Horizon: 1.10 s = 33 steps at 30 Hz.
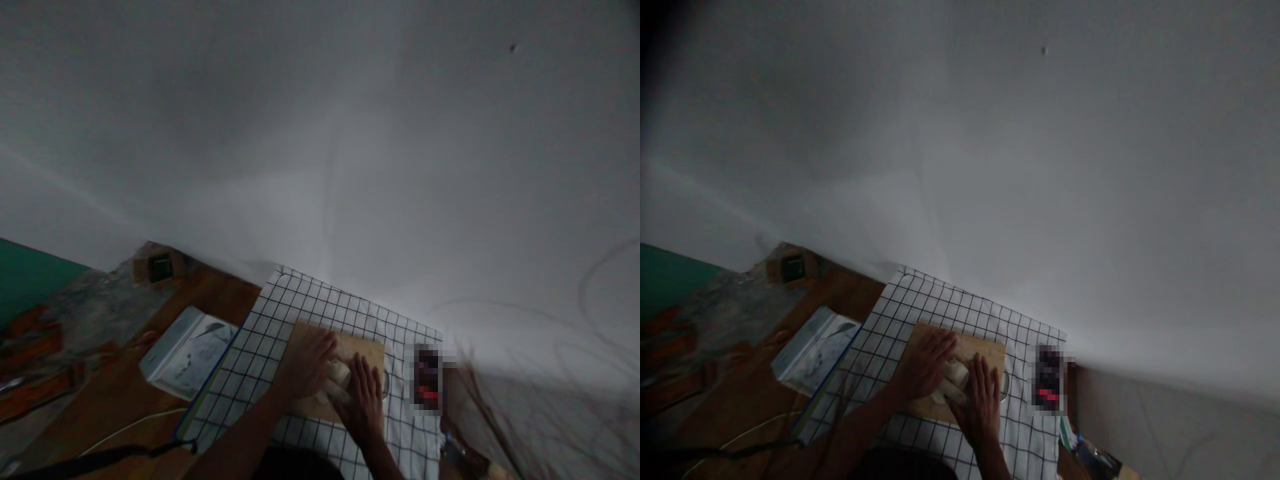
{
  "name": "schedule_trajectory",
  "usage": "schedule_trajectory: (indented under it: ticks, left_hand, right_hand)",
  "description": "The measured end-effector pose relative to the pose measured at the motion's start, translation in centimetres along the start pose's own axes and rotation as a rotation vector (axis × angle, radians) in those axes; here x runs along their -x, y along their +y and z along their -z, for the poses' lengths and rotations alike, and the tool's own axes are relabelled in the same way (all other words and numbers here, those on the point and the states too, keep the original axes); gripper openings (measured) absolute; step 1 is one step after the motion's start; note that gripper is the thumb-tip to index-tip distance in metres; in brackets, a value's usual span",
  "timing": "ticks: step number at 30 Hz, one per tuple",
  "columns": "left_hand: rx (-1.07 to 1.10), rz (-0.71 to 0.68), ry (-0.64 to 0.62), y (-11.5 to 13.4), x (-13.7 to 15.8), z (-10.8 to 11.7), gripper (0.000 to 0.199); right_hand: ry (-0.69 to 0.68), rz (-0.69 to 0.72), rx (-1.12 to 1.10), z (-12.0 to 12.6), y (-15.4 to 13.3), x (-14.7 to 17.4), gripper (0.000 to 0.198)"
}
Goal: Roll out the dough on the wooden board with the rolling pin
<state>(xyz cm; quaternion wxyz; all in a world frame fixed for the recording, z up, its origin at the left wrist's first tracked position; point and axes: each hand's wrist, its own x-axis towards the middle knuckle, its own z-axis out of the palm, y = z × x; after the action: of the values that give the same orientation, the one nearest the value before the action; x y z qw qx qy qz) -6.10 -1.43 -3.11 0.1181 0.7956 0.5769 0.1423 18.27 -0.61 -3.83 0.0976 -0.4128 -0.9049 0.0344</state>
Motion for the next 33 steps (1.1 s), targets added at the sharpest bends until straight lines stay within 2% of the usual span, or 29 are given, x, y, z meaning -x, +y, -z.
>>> schedule_trajectory:
  ticks: [8,14,19,23,26,30,33]
  left_hand:
    - [-0.046,-0.017,0.005,0.1,1.7,-1.3,0.08]
    - [-0.103,-0.01,0.124,-0.3,3.9,-3.0,0.074]
    - [-0.12,-0.012,0.163,-0.1,5.7,-3.4,0.075]
    - [-0.127,0.007,0.184,0.2,6.7,-3.4,0.075]
    - [-0.151,0.051,0.245,0.4,6.7,-3.9,0.073]
    - [-0.205,0.123,0.315,0.8,5.6,-4.0,0.069]
    - [-0.244,0.105,0.285,0.9,4.2,-2.7,0.064]
  right_hand:
    - [0.121,-0.156,0.051,-1.2,-2.6,2.5,0.09]
    - [0.182,-0.223,0.048,-1.9,-3.9,3.8,0.084]
    - [0.213,-0.288,0.033,-2.9,-5.2,4.6,0.079]
    - [0.23,-0.265,0.058,-3.1,-5.0,5.1,0.078]
    - [0.223,-0.224,0.088,-3.5,-4.1,5.4,0.077]
    - [0.186,-0.153,0.132,-4.0,-2.4,5.0,0.08]
    - [0.171,-0.093,0.145,-3.6,-1.1,3.7,0.082]
